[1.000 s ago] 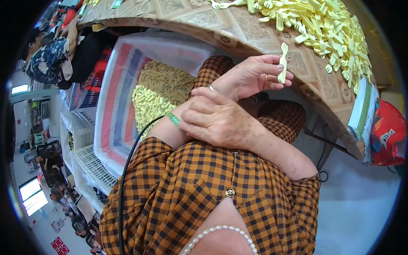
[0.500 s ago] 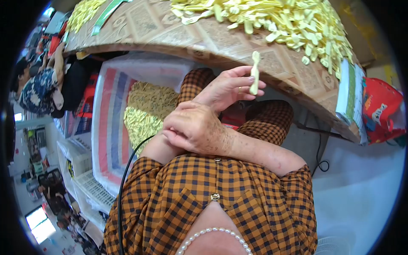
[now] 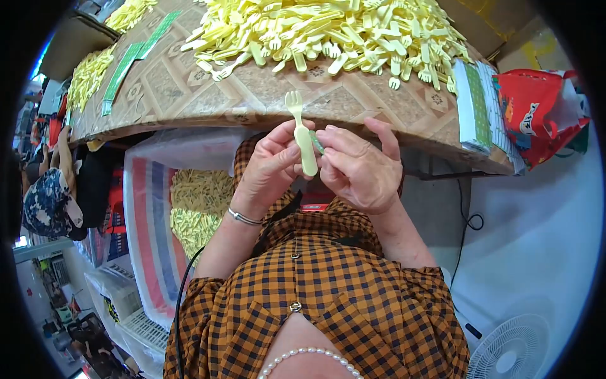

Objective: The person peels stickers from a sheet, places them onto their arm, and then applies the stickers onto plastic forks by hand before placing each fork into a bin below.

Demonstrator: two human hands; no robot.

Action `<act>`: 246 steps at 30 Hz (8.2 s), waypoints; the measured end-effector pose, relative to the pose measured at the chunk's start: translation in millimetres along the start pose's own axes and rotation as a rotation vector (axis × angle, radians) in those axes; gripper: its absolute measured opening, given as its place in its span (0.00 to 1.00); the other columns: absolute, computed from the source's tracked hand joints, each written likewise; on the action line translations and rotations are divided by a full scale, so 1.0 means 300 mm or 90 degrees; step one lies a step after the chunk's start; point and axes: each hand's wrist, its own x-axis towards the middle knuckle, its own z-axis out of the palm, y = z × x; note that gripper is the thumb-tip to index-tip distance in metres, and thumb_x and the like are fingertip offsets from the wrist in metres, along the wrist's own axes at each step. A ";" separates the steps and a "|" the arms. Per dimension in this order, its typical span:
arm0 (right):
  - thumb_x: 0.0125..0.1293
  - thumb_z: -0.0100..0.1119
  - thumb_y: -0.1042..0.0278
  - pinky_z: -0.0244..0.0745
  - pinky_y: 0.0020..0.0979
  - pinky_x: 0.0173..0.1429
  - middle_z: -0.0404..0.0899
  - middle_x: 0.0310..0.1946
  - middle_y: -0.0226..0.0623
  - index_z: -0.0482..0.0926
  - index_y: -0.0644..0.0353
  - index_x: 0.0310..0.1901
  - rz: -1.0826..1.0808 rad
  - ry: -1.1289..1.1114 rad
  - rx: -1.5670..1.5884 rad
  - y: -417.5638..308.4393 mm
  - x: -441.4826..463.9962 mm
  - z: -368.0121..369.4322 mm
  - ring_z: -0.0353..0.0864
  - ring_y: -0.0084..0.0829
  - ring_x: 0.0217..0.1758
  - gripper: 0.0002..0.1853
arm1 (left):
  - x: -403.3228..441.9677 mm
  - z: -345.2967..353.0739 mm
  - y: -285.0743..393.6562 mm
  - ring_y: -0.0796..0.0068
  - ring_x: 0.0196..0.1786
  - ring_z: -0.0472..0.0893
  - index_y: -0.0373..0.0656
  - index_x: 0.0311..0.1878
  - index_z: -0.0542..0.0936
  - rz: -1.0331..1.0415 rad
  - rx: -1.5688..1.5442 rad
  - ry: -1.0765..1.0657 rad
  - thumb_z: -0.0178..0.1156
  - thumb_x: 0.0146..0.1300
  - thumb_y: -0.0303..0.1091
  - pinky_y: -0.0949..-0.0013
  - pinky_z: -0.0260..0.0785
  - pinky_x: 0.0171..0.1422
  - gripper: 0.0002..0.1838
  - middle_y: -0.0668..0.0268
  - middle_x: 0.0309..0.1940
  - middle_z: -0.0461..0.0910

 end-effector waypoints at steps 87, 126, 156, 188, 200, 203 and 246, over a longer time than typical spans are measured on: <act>0.58 0.61 0.66 0.57 0.47 0.69 0.82 0.48 0.36 0.82 0.54 0.45 0.188 0.018 -0.371 0.338 -0.111 -0.256 0.79 0.38 0.55 0.12 | -0.133 -0.145 0.296 0.83 0.25 0.75 0.42 0.33 0.82 0.394 -0.456 -0.167 0.61 0.65 0.35 0.80 0.69 0.29 0.08 0.74 0.21 0.78; 0.57 0.68 0.62 0.54 0.46 0.72 0.82 0.51 0.30 0.84 0.55 0.43 0.055 -0.190 -0.008 -0.010 -0.138 0.053 0.78 0.32 0.61 0.13 | -0.056 -0.114 -0.011 0.71 0.48 0.83 0.34 0.52 0.77 0.004 0.099 0.234 0.57 0.68 0.28 0.66 0.75 0.57 0.13 0.61 0.47 0.83; 0.68 0.62 0.72 0.72 0.15 0.41 0.81 0.32 0.23 0.81 0.66 0.43 0.773 0.129 0.658 0.043 -0.158 0.244 0.75 0.10 0.34 0.07 | -0.096 -0.150 0.034 0.81 0.36 0.84 0.37 0.43 0.82 -0.060 0.356 0.141 0.59 0.68 0.29 0.80 0.75 0.40 0.07 0.62 0.35 0.86; 0.52 0.70 0.70 0.62 0.39 0.63 0.84 0.34 0.26 0.84 0.55 0.30 0.264 -0.129 0.101 -0.024 -0.105 0.149 0.82 0.26 0.39 0.04 | -0.056 -0.107 0.006 0.85 0.36 0.77 0.34 0.42 0.82 0.147 0.705 0.066 0.59 0.65 0.24 0.79 0.70 0.42 0.05 0.70 0.32 0.82; 0.52 0.68 0.72 0.62 0.40 0.63 0.84 0.33 0.26 0.84 0.56 0.29 0.318 -0.120 0.178 -0.026 -0.111 0.159 0.82 0.26 0.38 0.03 | -0.048 -0.101 0.018 0.82 0.33 0.77 0.36 0.40 0.82 0.207 0.807 0.047 0.61 0.61 0.22 0.76 0.69 0.38 0.05 0.67 0.29 0.81; 0.53 0.67 0.72 0.62 0.40 0.63 0.84 0.33 0.26 0.84 0.56 0.29 0.311 -0.130 0.149 -0.030 -0.114 0.159 0.82 0.26 0.38 0.02 | -0.057 -0.094 0.012 0.83 0.32 0.77 0.35 0.41 0.82 0.183 0.782 0.074 0.60 0.62 0.22 0.77 0.69 0.38 0.05 0.68 0.29 0.81; 0.67 0.57 0.79 0.74 0.22 0.50 0.82 0.42 0.35 0.83 0.68 0.40 0.579 -0.046 0.443 0.023 -0.127 0.111 0.79 0.21 0.41 0.05 | -0.072 -0.119 -0.010 0.73 0.31 0.84 0.38 0.36 0.83 0.289 0.787 0.150 0.60 0.57 0.22 0.73 0.75 0.36 0.05 0.62 0.26 0.84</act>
